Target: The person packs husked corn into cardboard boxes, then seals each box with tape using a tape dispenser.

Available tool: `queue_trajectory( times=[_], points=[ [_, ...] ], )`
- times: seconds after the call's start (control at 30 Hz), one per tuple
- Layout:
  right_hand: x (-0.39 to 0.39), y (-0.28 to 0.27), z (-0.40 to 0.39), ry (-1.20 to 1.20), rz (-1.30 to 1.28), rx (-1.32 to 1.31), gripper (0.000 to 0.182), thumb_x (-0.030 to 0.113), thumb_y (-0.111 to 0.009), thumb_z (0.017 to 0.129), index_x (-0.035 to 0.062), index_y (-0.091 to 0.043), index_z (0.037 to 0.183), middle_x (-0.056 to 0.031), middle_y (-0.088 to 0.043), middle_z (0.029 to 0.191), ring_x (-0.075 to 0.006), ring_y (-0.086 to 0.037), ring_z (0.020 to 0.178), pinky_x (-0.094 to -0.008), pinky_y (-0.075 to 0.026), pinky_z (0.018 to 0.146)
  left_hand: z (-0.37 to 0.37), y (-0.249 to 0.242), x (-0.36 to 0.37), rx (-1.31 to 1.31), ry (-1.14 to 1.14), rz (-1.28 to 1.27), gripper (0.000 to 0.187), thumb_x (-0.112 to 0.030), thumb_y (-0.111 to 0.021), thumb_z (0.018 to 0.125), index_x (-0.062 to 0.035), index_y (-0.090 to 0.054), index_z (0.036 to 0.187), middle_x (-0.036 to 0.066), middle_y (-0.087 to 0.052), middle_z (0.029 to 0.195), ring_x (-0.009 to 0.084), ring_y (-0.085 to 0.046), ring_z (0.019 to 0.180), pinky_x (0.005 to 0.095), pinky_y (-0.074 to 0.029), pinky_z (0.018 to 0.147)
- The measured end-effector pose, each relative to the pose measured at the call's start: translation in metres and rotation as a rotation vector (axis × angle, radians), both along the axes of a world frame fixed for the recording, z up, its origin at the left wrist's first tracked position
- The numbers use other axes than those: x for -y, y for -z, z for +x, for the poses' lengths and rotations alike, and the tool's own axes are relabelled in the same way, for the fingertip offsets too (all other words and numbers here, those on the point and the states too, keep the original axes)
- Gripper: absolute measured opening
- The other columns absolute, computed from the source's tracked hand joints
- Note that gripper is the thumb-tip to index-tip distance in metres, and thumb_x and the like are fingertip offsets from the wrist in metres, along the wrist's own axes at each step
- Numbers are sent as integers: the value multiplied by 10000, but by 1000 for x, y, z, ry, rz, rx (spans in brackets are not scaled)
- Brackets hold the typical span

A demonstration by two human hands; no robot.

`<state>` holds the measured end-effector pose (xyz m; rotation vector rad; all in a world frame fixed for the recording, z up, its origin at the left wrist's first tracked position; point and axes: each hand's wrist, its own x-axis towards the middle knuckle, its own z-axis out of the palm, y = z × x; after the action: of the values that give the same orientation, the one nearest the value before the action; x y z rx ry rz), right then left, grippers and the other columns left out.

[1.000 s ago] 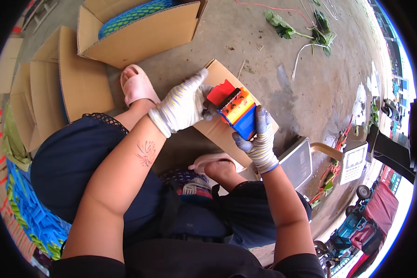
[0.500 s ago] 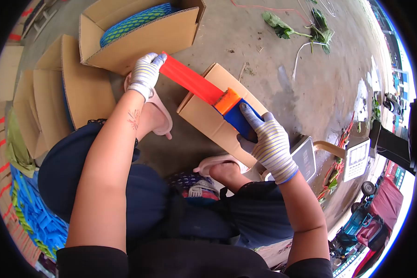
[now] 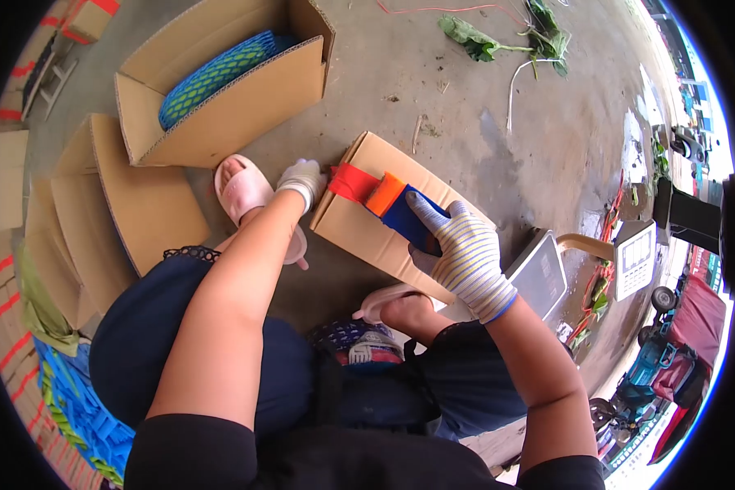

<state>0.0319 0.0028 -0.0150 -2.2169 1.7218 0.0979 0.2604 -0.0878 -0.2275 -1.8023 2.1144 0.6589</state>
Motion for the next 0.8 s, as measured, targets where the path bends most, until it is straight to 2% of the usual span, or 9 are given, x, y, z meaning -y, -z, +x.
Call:
queue_trajectory(
  times=[0.07, 0.1, 0.23, 0.37, 0.43, 0.53, 0.6, 0.7, 0.8],
  points=[
    [-6, 1, -2, 2, 21, 46, 659, 287, -735, 751, 279, -528, 1376, -196, -559, 855, -368, -622, 709, -449, -507, 621, -10, 17, 22, -1084, -644, 700, 530, -467, -348, 1024, -76, -595, 1282, 95, -670, 1169, 230, -621, 1083, 362, -468, 990],
    [-10, 2, -2, 22, 21, 52, 659, 287, -735, 751, 279, -528, 1376, -196, -559, 855, -368, -622, 709, -449, -507, 621, -17, -52, 18, -1144, -995, 1025, 563, -507, -350, 1022, -91, -549, 1343, 88, -631, 1271, 239, -602, 1129, 380, -446, 1024],
    [-9, 2, -2, 20, 52, 2, 647, 283, -744, 732, 267, -551, 1349, -171, -574, 893, -343, -625, 739, -427, -518, 643, -29, -102, 33, -1149, -988, 912, 590, -523, -374, 1015, -91, -482, 1401, 109, -566, 1357, 266, -557, 1202, 392, -441, 1025],
    [-7, 7, -9, 15, 58, 138, 674, 280, -736, 739, 256, -531, 1381, -201, -556, 881, -368, -612, 734, -433, -501, 645, -46, -90, 13, -1111, -1024, 863, 637, -539, -399, 1007, -90, -416, 1459, 131, -500, 1443, 293, -513, 1275, 404, -437, 1026],
    [-12, 5, -15, -13, 41, 142, 674, 279, -745, 731, 235, -532, 1369, -189, -570, 902, -353, -623, 763, -429, -508, 654, -54, -57, 7, -803, -392, -147, 597, -501, -419, 1007, -89, -422, 1440, 175, -548, 1378, 362, -560, 1204, 428, -455, 992],
    [-19, -8, -45, -85, 121, 194, 671, 272, -748, 737, 245, -517, 1366, -180, -585, 913, -363, -631, 778, -425, -524, 673, -62, -76, 3, -575, -368, -229, 533, -423, -407, 1029, -85, -424, 1441, 201, -526, 1390, 361, -493, 1288, 389, -388, 1071],
    [-43, -16, -86, -41, 172, 94, 652, 276, -743, 748, 291, -521, 1362, -176, -579, 903, -373, -622, 753, -439, -518, 663, -67, -84, 0, -503, -379, -148, 537, -423, -391, 1028, -122, -386, 1473, 187, -459, 1459, 374, -415, 1351, 429, -310, 1128],
    [-92, -7, -159, -19, 223, 14, 707, 252, -764, 731, 365, -503, 1378, -165, -558, 870, -368, -603, 723, -447, -509, 642, -69, -65, 1, -48, 62, -647, 592, -441, -415, 1000, -167, -316, 1515, 147, -316, 1557, 351, -260, 1446, 566, -133, 1167],
    [-121, 23, -194, 1, 186, 61, 782, 222, -792, 699, 384, -483, 1399, -160, -541, 847, -364, -579, 694, -435, -499, 626, -102, -80, -13, 46, 312, -688, 581, -424, -427, 993, -167, -335, 1507, 159, -339, 1539, 363, -273, 1433, 576, -145, 1162]
  ],
)
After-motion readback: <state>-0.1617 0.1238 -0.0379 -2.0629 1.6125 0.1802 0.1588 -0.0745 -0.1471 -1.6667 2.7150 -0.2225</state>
